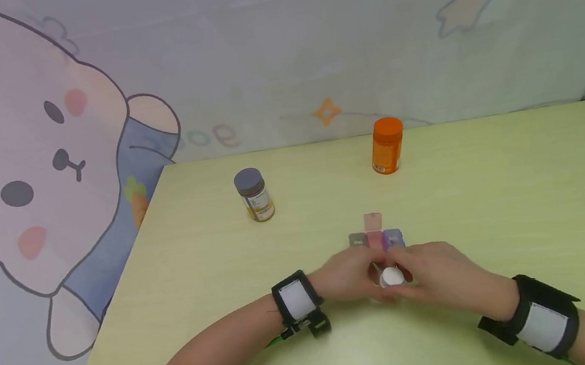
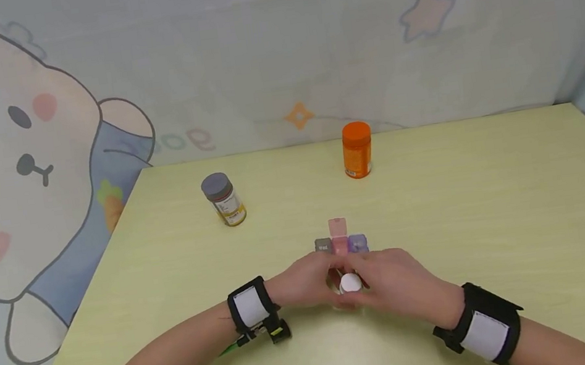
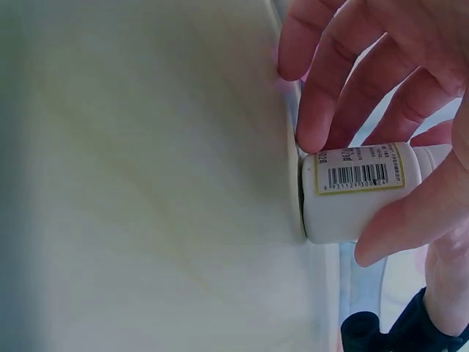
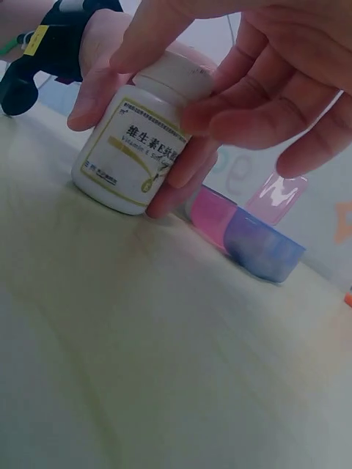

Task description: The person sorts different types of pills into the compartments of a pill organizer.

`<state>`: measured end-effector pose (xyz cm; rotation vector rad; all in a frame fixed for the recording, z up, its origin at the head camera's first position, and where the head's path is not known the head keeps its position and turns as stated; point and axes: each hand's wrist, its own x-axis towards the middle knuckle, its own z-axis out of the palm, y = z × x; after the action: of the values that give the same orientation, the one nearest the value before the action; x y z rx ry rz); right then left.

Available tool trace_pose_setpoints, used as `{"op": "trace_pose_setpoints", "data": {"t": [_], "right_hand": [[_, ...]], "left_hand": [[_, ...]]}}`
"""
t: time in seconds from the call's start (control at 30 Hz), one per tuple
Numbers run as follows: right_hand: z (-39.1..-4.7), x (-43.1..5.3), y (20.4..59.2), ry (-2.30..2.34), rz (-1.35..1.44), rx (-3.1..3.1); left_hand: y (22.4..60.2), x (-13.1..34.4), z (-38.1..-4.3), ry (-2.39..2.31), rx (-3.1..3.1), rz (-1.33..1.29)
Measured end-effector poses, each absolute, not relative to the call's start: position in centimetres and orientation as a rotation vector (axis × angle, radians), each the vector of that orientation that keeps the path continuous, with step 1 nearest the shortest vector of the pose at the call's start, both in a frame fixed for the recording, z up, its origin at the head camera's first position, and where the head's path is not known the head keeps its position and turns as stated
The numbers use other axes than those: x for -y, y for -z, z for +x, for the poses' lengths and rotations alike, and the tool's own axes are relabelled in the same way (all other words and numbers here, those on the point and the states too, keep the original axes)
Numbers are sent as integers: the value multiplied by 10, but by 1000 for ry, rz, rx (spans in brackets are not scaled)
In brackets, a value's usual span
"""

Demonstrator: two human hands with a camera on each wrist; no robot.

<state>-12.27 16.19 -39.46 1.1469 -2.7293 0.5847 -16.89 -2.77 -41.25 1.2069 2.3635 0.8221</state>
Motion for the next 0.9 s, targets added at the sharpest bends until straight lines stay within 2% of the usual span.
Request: {"op": "trace_pose_setpoints", "data": {"t": [0.4, 0.67, 0.9], "right_hand": [[-123, -162, 401, -588, 1352, 2584], [-130, -174, 398, -652, 1119, 2707], [-131, -176, 403, -757, 1134, 2581]], "left_hand": [[412, 31, -160, -826, -2366, 1142], [410, 29, -158, -816, -2349, 1195], [409, 28, -158, -801, -2361, 1181]]}}
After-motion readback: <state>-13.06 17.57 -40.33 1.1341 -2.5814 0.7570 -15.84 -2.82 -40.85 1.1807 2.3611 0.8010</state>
